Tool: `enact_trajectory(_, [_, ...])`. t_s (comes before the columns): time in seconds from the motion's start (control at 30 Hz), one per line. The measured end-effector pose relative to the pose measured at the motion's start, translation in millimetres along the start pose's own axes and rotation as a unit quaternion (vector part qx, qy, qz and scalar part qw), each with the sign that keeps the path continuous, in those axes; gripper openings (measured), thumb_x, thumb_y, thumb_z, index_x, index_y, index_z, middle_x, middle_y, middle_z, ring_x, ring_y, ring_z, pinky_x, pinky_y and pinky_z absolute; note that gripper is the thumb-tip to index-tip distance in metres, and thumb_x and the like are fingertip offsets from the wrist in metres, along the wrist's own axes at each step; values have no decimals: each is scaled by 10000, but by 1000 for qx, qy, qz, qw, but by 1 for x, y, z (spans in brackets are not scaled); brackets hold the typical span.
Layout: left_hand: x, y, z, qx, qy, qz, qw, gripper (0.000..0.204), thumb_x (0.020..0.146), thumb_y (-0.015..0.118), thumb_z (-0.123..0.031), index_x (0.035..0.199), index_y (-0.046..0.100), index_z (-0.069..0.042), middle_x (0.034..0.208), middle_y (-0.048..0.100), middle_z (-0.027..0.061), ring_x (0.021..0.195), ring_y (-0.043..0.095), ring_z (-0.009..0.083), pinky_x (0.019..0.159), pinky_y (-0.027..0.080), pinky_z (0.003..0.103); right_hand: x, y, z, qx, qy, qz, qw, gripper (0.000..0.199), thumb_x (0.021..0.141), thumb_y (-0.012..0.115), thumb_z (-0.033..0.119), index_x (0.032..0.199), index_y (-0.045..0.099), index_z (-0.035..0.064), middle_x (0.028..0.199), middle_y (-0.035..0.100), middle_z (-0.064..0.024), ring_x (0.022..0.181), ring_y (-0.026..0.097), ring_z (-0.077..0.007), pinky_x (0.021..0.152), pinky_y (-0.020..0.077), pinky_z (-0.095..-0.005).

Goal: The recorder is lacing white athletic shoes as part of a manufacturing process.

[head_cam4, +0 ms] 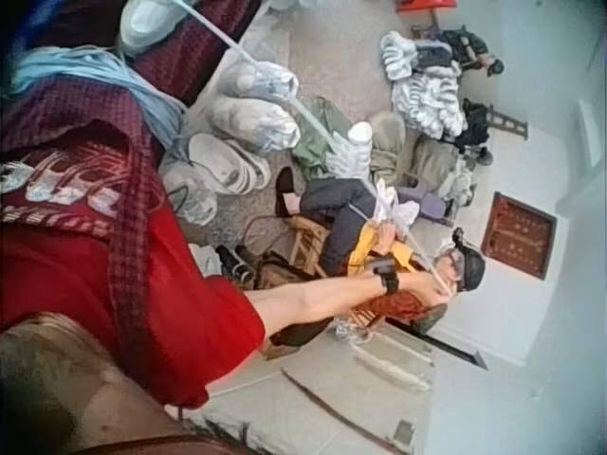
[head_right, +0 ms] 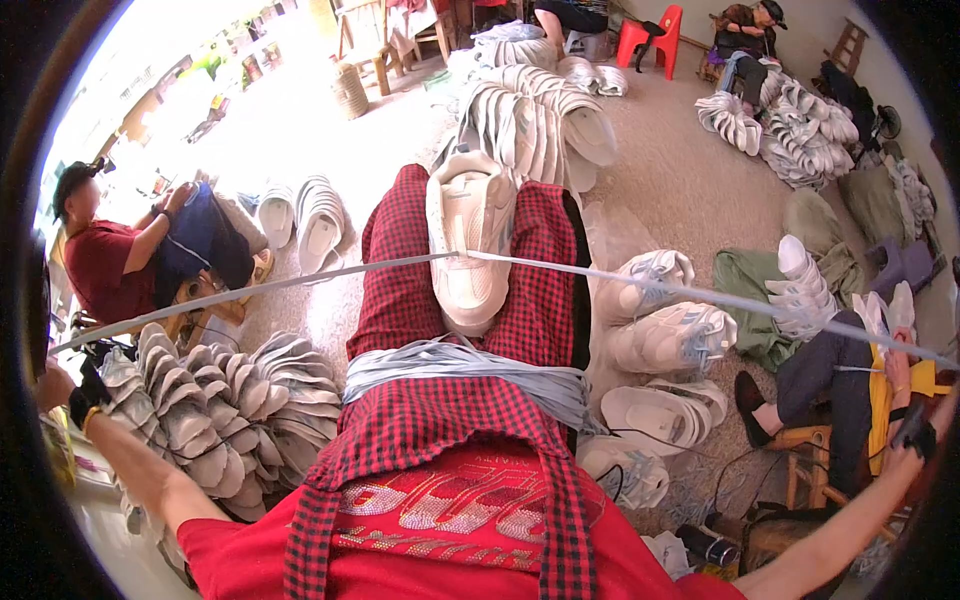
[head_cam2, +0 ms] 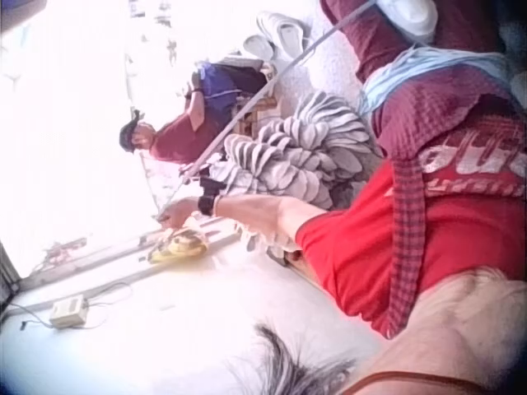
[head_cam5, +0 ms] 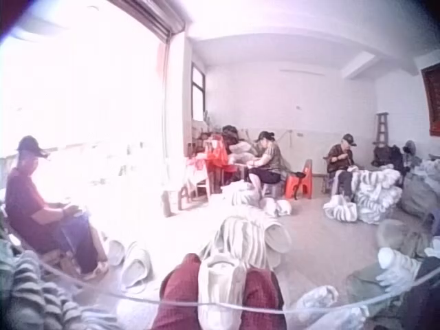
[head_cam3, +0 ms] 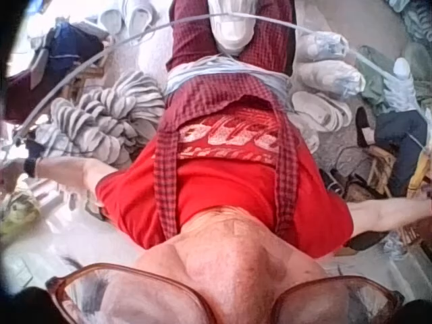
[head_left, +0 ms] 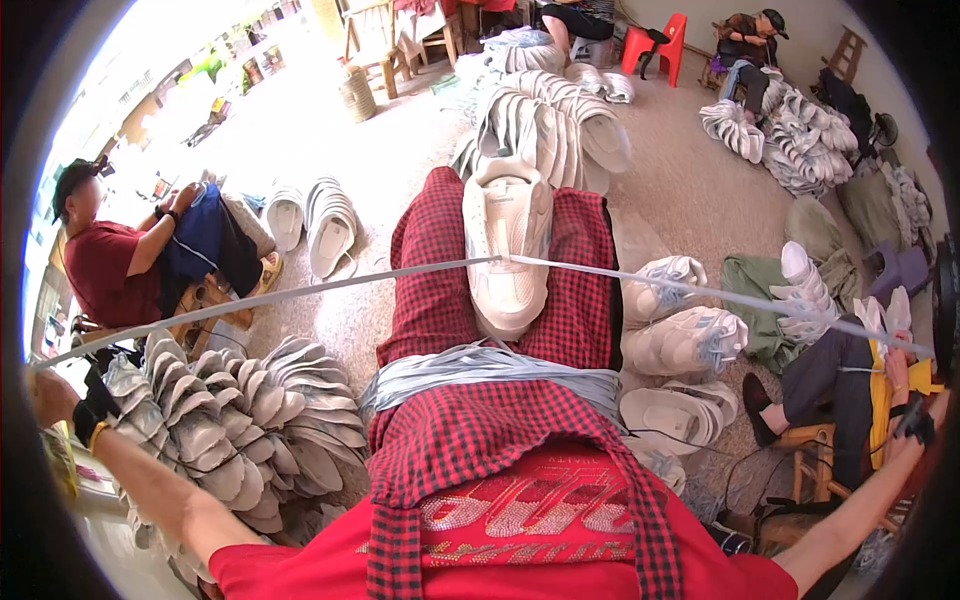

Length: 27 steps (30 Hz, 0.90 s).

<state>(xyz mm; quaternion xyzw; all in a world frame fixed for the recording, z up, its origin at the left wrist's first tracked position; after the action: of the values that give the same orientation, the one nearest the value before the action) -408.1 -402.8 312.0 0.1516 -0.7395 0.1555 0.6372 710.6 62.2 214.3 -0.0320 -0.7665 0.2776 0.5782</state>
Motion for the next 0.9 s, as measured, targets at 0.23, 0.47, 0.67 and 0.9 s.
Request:
enact_trajectory(0.23, [-117, 153, -225, -448, -44, 245, 859, 277, 1000, 498, -148, 1081, 653, 66, 1162, 667, 143, 1052, 652, 247, 1013, 468, 379, -6, 116, 127, 380, 273, -54, 882, 325, 953, 535, 195, 1174, 657, -10, 1168, 674, -125, 1022, 662, -244, 897, 514, -353])
enact_trajectory(0.47, [-306, 247, -436, -524, -257, 467, 665, 175, 964, 637, -112, 1083, 720, -13, 949, 740, 75, 873, 681, 119, 726, 535, 253, 30, 232, 474, 583, 143, 196, 775, 52, 850, 696, 40, 885, 669, 13, 796, 690, -73, 745, 664, -149, 677, 518, -306])
enact_trajectory(0.67, [-394, 260, -484, -513, -305, 576, 559, 221, 945, 664, -126, 1066, 684, 58, 937, 724, 89, 854, 671, 118, 787, 553, 259, 15, 273, 508, 586, 147, 258, 754, 98, 806, 703, 33, 863, 642, -19, 785, 692, -143, 722, 692, -217, 676, 528, -332])
enact_trajectory(0.9, [-411, 248, -482, -530, -350, 570, 521, 144, 921, 669, -60, 1010, 705, 47, 834, 708, 56, 742, 634, 81, 704, 523, 221, 2, 285, 507, 583, 188, 298, 732, 124, 805, 720, 48, 883, 644, -11, 777, 686, -96, 732, 671, -151, 672, 532, -306])
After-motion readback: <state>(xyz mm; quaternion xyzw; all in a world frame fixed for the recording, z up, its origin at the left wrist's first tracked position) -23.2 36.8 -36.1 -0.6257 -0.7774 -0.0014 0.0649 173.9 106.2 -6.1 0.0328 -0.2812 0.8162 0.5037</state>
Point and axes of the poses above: each hand's wrist, its own x-axis towards the middle knuckle, its own y-axis out of the palm, z = x × y, the point moved 9 cm from there along x, towards the middle knuckle
